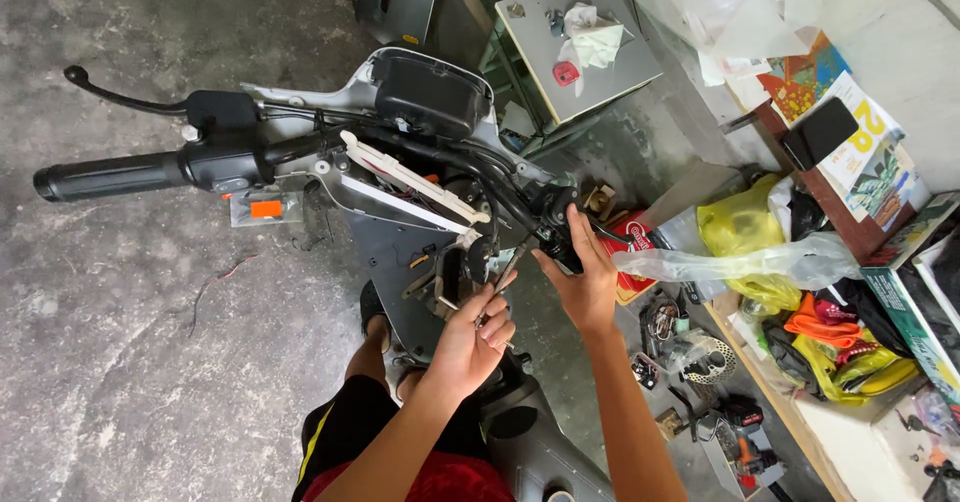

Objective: Tightening or loosening bolts on a motorcycle handlebar brake master cylinder assembly using a T-handle wrench.

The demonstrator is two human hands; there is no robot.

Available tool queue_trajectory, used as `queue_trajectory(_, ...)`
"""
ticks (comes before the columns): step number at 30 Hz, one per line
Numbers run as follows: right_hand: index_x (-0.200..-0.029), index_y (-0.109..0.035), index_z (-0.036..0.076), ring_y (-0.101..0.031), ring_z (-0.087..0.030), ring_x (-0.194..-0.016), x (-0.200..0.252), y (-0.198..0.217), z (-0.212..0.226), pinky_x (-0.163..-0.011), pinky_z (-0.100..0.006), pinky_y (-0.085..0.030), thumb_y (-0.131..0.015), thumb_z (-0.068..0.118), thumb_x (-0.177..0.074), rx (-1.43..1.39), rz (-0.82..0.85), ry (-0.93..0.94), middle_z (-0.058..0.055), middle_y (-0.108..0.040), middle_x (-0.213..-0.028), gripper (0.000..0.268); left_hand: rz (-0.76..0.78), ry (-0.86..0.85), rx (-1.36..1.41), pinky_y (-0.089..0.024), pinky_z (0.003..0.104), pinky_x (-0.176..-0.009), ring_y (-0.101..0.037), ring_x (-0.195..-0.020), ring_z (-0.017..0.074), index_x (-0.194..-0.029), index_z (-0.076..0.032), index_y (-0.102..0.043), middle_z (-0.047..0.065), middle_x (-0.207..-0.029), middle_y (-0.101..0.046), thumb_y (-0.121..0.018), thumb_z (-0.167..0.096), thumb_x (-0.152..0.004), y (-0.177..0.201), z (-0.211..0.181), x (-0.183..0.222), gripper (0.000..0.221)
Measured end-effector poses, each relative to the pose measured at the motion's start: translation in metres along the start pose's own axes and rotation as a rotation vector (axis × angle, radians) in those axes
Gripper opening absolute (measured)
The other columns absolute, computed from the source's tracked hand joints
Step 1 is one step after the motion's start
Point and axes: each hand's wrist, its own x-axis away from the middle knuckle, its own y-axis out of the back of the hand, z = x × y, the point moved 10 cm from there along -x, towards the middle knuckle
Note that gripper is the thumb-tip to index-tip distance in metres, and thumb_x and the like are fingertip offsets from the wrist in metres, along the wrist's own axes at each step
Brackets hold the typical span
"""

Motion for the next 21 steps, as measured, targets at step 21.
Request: queue_trajectory(21,-0.149,-0.054,0.006,-0.069,-0.033,-0.123,-0.001,0.004,0.003,-0.101,-0.037,-0.056,-0.090,0.012,-0.077,0.024,-0.028,0.022,-0.023,-0.064,-0.139,0.080,-0.004,-0.989,-2.257,-0.057,0.037,-0.074,-0.069,-0.078,0.0279,-0.145,0.003,-0.053,0.012,-0.089,-0.065,-0.062,0.002,-0.079,-0.082,-0.045,0.041,0.067)
